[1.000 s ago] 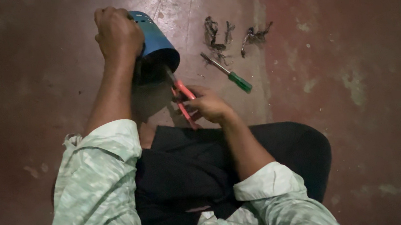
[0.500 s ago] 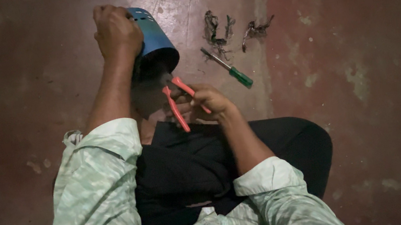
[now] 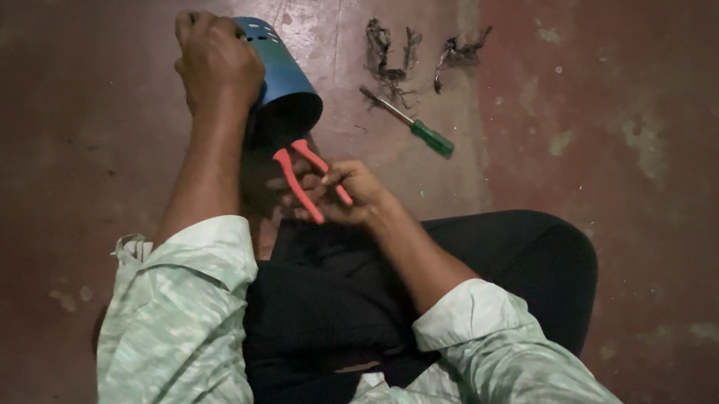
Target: The person sits on the floor and uses a screwdriver and pliers to scrape and pull dark debris from the inside of a small blue container. The debris is placed on the floor beside the container.
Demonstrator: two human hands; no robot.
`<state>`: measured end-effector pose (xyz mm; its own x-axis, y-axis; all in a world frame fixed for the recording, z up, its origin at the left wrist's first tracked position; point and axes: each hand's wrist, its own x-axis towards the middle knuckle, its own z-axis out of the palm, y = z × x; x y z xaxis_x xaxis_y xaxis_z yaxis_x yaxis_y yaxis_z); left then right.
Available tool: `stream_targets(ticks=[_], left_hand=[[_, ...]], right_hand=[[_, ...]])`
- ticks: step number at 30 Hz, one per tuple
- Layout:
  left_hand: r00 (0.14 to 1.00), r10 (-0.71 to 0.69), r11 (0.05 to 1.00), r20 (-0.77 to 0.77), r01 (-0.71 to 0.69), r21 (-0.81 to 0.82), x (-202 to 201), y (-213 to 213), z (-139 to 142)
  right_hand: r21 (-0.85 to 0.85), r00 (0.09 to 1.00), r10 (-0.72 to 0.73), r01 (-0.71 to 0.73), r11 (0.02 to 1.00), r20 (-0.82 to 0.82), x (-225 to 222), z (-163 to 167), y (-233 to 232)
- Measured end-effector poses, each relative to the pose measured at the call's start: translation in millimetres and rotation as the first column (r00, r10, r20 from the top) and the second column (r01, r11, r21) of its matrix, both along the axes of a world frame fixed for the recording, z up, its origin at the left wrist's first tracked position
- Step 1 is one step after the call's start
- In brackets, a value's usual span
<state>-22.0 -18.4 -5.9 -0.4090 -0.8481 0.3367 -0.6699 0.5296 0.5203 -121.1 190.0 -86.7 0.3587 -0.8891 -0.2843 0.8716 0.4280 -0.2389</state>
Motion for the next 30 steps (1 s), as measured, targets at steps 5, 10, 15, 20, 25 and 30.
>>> stream_targets(ticks=[5, 10, 15, 20, 25, 30], left_hand=[[1.0, 0.027, 0.999, 0.009, -0.027, 0.045, 1.2, -3.1, -0.9], [1.0, 0.004, 0.998, 0.01, -0.005, 0.056, 1.9, -4.3, -1.8], [1.0, 0.017, 1.0, -0.003, -0.017, 0.01, -1.1, -4.2, -4.2], [1.0, 0.017, 0.996, 0.02, -0.019, 0.084, -1.3, -3.9, -6.0], [1.0, 0.01, 0.999, 0.007, -0.01, 0.052, -0.8, -3.4, -9.6], [1.0, 0.011, 0.999, 0.013, -0.012, 0.052, -1.0, -4.5, -11.3]], right_hand=[[0.106, 0.903, 0.075, -0.033, 0.994, -0.423, 0.4, -0.3, 4.5], [0.318, 0.616, 0.292, -0.07, 0.945, -0.731, -7.8, 32.2, 7.4], [0.193, 0.667, 0.235, -0.138, 0.971, -0.707, -25.8, 45.5, 15.2], [-0.097, 0.987, 0.092, -0.106, 0.99, -0.135, -22.7, 18.0, 15.5], [-0.066, 0.995, 0.097, -0.099, 0.993, -0.03, -6.4, 1.6, 5.5], [-0.085, 0.996, 0.04, -0.046, 0.995, -0.074, 4.4, -2.3, 11.2]])
